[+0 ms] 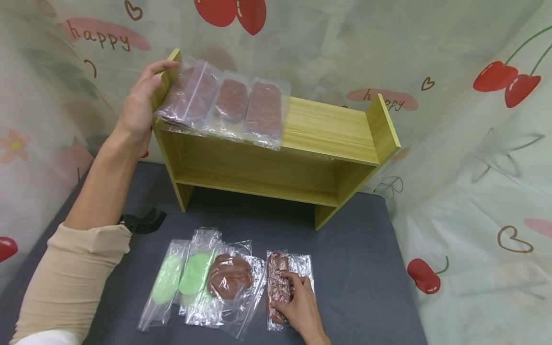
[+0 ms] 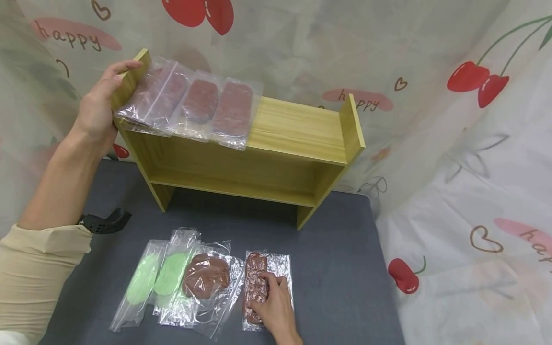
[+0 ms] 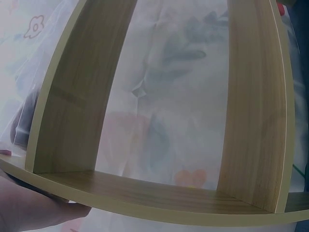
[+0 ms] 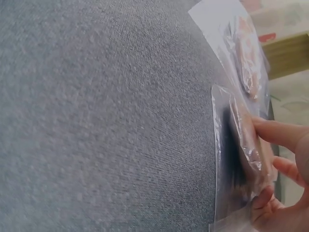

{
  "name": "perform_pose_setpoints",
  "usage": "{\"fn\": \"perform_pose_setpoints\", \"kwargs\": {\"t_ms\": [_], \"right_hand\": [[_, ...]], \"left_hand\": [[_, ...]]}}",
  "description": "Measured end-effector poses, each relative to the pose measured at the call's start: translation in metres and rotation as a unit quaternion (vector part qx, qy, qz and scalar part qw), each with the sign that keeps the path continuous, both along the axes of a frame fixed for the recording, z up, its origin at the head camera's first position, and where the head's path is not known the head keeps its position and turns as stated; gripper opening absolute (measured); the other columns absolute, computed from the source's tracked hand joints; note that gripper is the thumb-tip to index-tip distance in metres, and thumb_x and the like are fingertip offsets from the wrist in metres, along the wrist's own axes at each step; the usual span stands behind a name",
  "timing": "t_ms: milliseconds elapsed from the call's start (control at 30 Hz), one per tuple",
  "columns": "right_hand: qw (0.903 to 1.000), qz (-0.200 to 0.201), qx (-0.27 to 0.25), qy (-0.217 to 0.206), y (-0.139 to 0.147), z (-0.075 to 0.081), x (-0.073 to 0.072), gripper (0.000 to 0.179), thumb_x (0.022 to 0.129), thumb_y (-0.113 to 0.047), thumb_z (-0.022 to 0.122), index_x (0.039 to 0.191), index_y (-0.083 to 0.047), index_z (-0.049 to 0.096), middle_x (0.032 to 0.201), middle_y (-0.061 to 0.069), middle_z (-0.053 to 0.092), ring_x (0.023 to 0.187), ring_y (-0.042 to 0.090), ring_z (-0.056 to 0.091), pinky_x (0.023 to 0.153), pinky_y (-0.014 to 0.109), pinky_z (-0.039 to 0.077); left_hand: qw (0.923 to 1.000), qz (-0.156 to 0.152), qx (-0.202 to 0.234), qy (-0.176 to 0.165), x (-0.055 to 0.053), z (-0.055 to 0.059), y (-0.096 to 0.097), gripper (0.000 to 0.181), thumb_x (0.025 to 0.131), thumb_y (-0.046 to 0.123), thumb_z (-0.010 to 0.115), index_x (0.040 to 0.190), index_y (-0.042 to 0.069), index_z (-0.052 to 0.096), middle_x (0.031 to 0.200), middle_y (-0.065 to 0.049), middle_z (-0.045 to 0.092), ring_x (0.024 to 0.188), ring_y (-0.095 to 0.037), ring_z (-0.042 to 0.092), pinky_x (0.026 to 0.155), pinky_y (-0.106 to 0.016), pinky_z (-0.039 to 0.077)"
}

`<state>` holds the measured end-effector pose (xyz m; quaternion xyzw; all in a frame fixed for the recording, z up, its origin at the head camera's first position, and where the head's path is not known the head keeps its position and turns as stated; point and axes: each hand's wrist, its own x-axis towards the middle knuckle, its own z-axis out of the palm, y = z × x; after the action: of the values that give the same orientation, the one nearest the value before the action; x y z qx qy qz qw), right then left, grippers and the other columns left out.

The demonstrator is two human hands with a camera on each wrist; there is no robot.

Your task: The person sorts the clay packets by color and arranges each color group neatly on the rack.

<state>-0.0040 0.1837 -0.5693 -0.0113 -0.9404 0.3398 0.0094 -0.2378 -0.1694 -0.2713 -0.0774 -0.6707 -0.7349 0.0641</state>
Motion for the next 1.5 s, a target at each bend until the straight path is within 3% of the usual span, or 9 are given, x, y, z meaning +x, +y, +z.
{"fn": "perform_pose_setpoints", "kwargs": {"t_ms": [233,400,567,800,900,1267,1500], "right_hand": [[0.9992,0.004,-0.040,0.001,0.000,0.001,-0.004,0.057,0.066,-0.007,0.089,0.118,-0.019,0.067,0.083,-0.005,0.057,0.063,0.005,0.048,0.056,0.022,0.041],[0.9920,-0.010,-0.124,-0.023,0.003,0.003,-0.008,0.049,0.072,0.002,0.082,0.114,-0.018,0.069,0.087,-0.005,0.063,0.071,0.009,0.057,0.062,0.024,0.049],[0.9674,-0.030,-0.238,-0.080,0.006,0.007,-0.012,0.046,0.078,-0.001,0.080,0.120,-0.013,0.067,0.108,0.010,0.065,0.065,0.010,0.060,0.057,0.025,0.051],[0.9261,-0.054,-0.358,-0.106,0.007,0.019,-0.014,0.048,0.083,-0.006,0.079,0.128,-0.009,0.063,0.125,0.015,0.062,0.103,0.022,0.063,0.075,0.028,0.055],[0.9152,-0.059,-0.383,-0.112,0.008,0.022,-0.015,0.048,0.084,-0.005,0.078,0.129,-0.007,0.061,0.123,0.018,0.062,0.096,0.025,0.067,0.074,0.030,0.056],[0.9138,-0.073,-0.384,-0.111,0.014,0.014,-0.014,0.045,0.087,-0.005,0.074,0.131,-0.006,0.061,0.122,0.019,0.064,0.091,0.023,0.070,0.073,0.026,0.054],[0.9179,-0.086,-0.373,-0.103,0.019,0.010,-0.013,0.045,0.086,-0.003,0.074,0.129,-0.007,0.063,0.121,0.018,0.065,0.088,0.020,0.069,0.073,0.025,0.053]], "left_hand": [[0.9998,0.002,-0.018,-0.003,0.000,0.000,-0.001,0.045,0.106,0.027,0.023,0.143,0.022,0.049,0.158,0.006,0.023,0.139,-0.009,0.014,0.111,-0.029,0.011],[1.0000,0.002,-0.009,0.000,-0.001,-0.001,-0.001,0.045,0.106,0.026,0.023,0.142,0.021,0.050,0.157,0.005,0.024,0.138,-0.009,0.015,0.110,-0.028,0.013],[1.0000,0.002,-0.005,0.002,-0.001,-0.001,-0.001,0.044,0.106,0.026,0.024,0.141,0.021,0.050,0.156,0.004,0.025,0.137,-0.012,0.018,0.108,-0.028,0.016],[0.9995,0.008,-0.029,-0.001,-0.001,0.000,0.000,0.045,0.106,0.027,0.023,0.143,0.023,0.049,0.157,0.007,0.024,0.140,-0.009,0.015,0.110,-0.028,0.011],[0.9992,0.009,-0.039,0.000,0.000,-0.001,0.000,0.046,0.106,0.028,0.022,0.143,0.024,0.048,0.158,0.007,0.024,0.140,-0.009,0.015,0.111,-0.028,0.010],[0.9991,0.009,-0.041,-0.006,-0.001,-0.001,0.000,0.046,0.106,0.028,0.022,0.144,0.025,0.047,0.158,0.009,0.023,0.139,-0.007,0.013,0.112,-0.028,0.008],[0.9999,0.005,-0.012,-0.003,0.000,-0.001,0.001,0.045,0.105,0.026,0.023,0.142,0.023,0.049,0.157,0.005,0.024,0.138,-0.011,0.016,0.110,-0.029,0.012]]}}
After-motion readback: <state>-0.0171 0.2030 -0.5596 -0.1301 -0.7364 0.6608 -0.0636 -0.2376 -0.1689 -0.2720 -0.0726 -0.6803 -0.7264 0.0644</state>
